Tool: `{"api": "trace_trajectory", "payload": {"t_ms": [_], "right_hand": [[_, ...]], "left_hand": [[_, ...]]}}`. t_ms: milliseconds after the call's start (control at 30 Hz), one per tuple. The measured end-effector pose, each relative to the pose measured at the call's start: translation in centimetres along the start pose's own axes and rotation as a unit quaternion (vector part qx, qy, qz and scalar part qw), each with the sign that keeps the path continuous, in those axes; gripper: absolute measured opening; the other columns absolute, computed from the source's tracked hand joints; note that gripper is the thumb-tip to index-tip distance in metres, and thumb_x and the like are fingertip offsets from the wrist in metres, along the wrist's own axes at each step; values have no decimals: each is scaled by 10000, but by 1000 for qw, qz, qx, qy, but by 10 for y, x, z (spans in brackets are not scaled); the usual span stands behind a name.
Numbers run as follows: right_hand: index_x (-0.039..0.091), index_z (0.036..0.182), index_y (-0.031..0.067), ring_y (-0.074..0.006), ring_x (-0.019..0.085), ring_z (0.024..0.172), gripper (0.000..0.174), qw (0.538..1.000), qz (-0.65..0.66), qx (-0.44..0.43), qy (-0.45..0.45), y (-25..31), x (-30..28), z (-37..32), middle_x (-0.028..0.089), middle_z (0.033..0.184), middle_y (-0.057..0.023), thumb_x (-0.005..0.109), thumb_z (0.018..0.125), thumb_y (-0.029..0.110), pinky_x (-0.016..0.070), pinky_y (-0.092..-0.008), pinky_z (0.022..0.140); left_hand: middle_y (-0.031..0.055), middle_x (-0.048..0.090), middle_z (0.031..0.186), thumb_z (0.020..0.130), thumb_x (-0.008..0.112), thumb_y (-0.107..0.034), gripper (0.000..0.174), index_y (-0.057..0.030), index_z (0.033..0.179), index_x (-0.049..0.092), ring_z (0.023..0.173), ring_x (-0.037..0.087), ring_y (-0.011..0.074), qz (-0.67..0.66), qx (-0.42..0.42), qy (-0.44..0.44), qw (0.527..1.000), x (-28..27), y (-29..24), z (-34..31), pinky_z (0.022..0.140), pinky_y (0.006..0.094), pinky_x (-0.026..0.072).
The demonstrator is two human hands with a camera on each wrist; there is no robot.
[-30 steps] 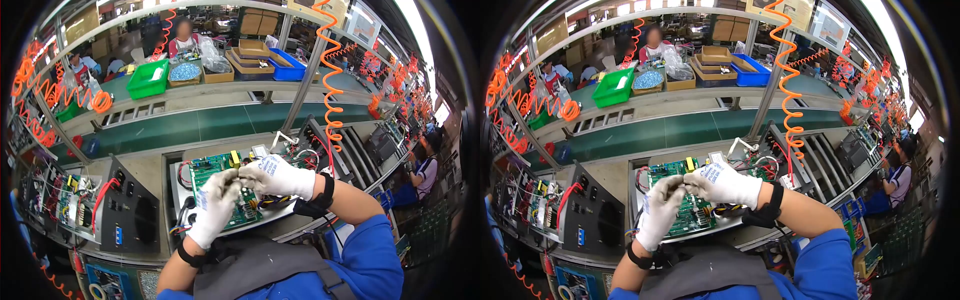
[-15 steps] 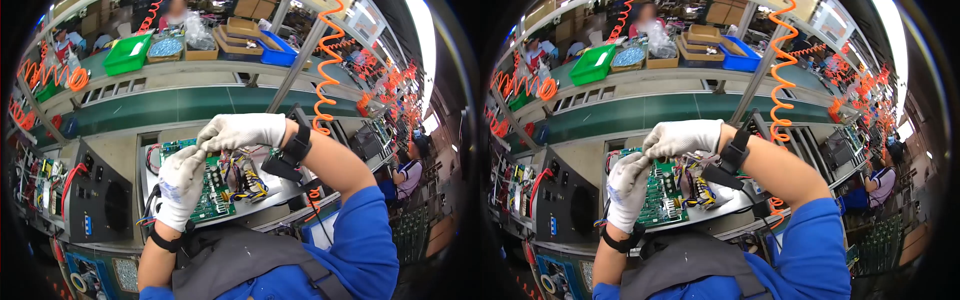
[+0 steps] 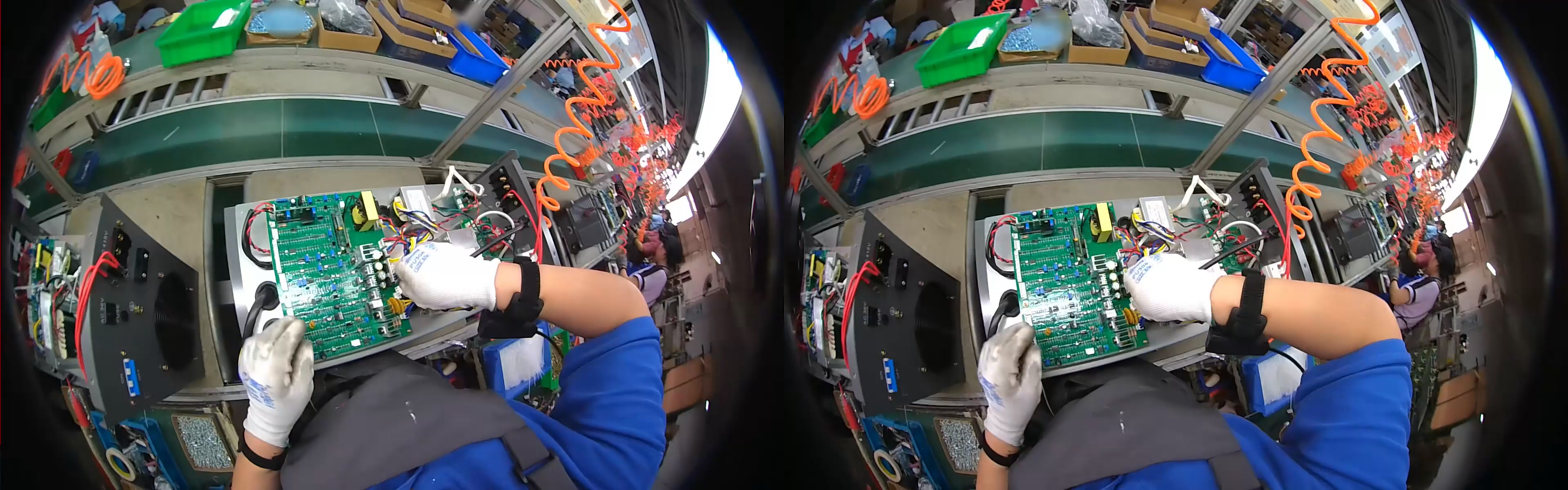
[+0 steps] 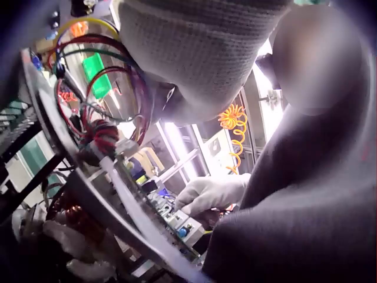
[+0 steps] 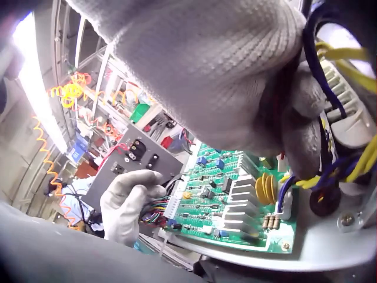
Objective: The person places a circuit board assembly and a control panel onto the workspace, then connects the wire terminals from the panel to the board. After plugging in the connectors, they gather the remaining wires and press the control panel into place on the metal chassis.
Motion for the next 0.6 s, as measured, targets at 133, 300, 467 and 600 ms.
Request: {"api": "trace_trajectory", "payload": {"t_ms": [133,300,467,600], "right_hand": [[528,982,-53,-359,640,623,236,994,-1,67,83,6,-7,7,620,658,-158,538,861,149,499,-478,595],[576,798,19,-364,652,667,175,994,3,91,60,10,-6,6,624,667,-165,576,823,193,512,-465,615],[578,854,19,-350,660,690,166,990,11,102,100,13,-5,6,625,695,-153,595,800,174,514,-460,610],[571,975,-14,-340,668,726,286,988,-4,126,93,9,10,11,645,795,-166,633,769,173,519,-457,612]], "left_hand": [[115,655,1023,738,689,-25,298,-37,1033,649,868,607,297,4,24,28,999,13,13,-5,772,407,463],[123,651,1009,735,687,-23,277,-37,1008,647,834,607,300,-19,40,73,996,13,20,2,733,414,461],[125,648,980,724,679,-19,268,-36,990,647,786,605,302,-58,48,76,994,15,26,5,719,414,458],[106,655,996,721,678,-2,273,-42,990,657,840,596,287,-53,30,102,993,18,28,4,762,398,456]]}}
Point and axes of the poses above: each hand's wrist, its own z-axis towards the middle knuckle, its own x-axis out of the palm, y = z × x, the point moved 5 cm from there along z, towards the middle knuckle
